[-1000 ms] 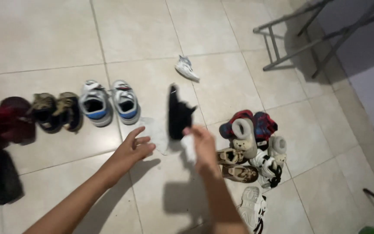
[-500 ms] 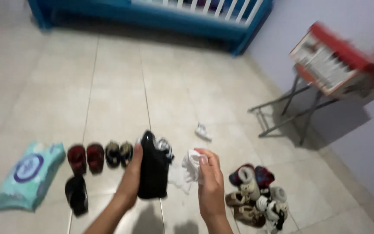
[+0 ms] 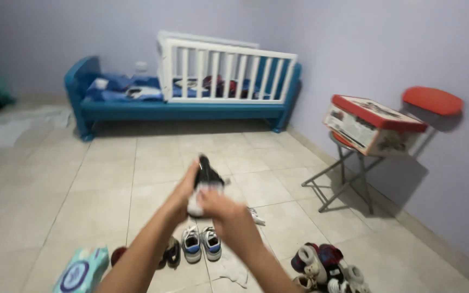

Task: The person sits on the floor and wipes a black shoe with a white wipe, turning it to clean the upper and sole. They then wipe a second black shoe in the same way. Several other shoes are arranged on the floor nearby.

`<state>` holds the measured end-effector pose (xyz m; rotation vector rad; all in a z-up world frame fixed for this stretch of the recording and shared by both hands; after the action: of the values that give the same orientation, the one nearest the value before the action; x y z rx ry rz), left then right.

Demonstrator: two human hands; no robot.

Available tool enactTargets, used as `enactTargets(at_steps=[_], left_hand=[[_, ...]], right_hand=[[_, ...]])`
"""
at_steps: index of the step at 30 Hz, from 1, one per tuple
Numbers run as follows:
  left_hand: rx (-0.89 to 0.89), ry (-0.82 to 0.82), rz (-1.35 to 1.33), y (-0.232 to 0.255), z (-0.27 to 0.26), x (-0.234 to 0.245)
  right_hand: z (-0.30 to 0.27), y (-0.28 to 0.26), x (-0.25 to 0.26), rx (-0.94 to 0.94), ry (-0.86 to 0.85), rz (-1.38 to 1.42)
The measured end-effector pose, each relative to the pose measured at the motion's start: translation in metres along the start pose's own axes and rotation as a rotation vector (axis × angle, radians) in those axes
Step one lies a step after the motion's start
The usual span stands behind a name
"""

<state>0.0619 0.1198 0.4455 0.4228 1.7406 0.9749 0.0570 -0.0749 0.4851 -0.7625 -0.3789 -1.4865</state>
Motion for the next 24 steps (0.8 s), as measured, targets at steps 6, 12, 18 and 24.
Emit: enactTargets(at_steps=[6,12,18,24], left_hand=[[-0.169,0.125,0.112,0.060,-0.020,-0.096],[-0.074,-0.048,-0.034,0.048,-0.064,-0.106],[-0.301,0.005,0.091,0.043,-0.065,-0.099],[-0.396,-0.064,0.182,0.059,-0.088,-0.118]], right_hand=[[0.061,0.014,0.058,-0.027,0.108,-0.052],[0.020,-0.053,0.075,-0.026,0.004,-0.246],[0.014,-0.056,0.049,-0.073,-0.070,-0.312],[0.078,-0.055,0.073,-0.141,0.158,-0.330]])
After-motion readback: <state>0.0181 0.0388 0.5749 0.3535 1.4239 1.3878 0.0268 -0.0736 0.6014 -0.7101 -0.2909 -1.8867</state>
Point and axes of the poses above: each hand's wrist, its own z-axis towards the middle knuckle, its own x-axis out of the back of the hand, y = z × x, the point moved 2 cm from there along z, towards the middle knuckle, and after that the axes turned 12 degrees about -z, right-handed, at the moved point
